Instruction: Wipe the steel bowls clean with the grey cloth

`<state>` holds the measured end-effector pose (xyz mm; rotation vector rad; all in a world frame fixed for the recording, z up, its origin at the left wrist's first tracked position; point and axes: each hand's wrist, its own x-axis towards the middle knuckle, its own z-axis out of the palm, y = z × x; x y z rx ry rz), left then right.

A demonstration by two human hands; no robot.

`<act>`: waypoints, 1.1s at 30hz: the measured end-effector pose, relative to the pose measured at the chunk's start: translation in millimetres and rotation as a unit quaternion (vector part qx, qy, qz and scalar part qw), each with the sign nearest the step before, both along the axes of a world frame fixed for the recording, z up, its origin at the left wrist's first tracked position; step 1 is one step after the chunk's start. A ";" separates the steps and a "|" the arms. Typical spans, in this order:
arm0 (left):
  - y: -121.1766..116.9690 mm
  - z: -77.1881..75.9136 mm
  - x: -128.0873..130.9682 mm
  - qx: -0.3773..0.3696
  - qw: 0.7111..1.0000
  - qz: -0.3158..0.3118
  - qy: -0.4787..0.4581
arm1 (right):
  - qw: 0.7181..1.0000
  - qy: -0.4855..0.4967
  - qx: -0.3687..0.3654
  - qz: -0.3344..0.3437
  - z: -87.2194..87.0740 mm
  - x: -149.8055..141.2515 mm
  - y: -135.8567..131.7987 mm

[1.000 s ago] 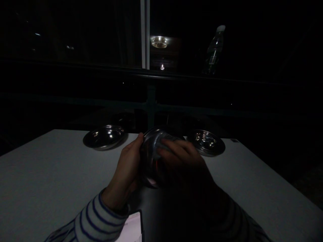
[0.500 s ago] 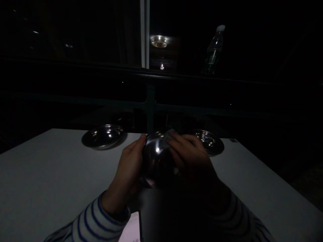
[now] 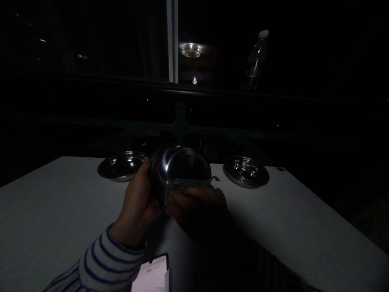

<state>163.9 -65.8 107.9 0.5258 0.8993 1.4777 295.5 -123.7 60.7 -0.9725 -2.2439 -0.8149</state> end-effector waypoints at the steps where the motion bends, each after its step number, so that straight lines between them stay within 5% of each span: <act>1: 0.2 2.8 -1.1 0.009 1.000 -0.003 -0.014 | 1.000 -0.004 0.003 0.000 -0.5 0.4 0.4; 7: -1.7 -9.1 6.0 0.009 0.999 -0.003 0.043 | 1.000 0.007 0.010 0.003 0.7 -0.9 1.6; 12: -7.7 -22.9 13.0 0.037 0.987 -0.089 0.127 | 0.997 0.080 0.011 0.017 9.8 7.8 9.6; 21: -5.5 -11.0 8.1 0.000 0.991 -0.093 0.096 | 0.987 0.155 0.015 -0.037 33.2 53.4 24.7; 28: -5.1 -15.2 9.4 0.015 0.989 -0.118 0.083 | 0.996 0.093 0.009 0.007 22.2 22.4 12.8; 33: -3.1 -6.7 4.8 -0.016 0.991 -0.110 0.076 | 0.991 0.133 -0.008 -0.020 27.5 38.3 22.5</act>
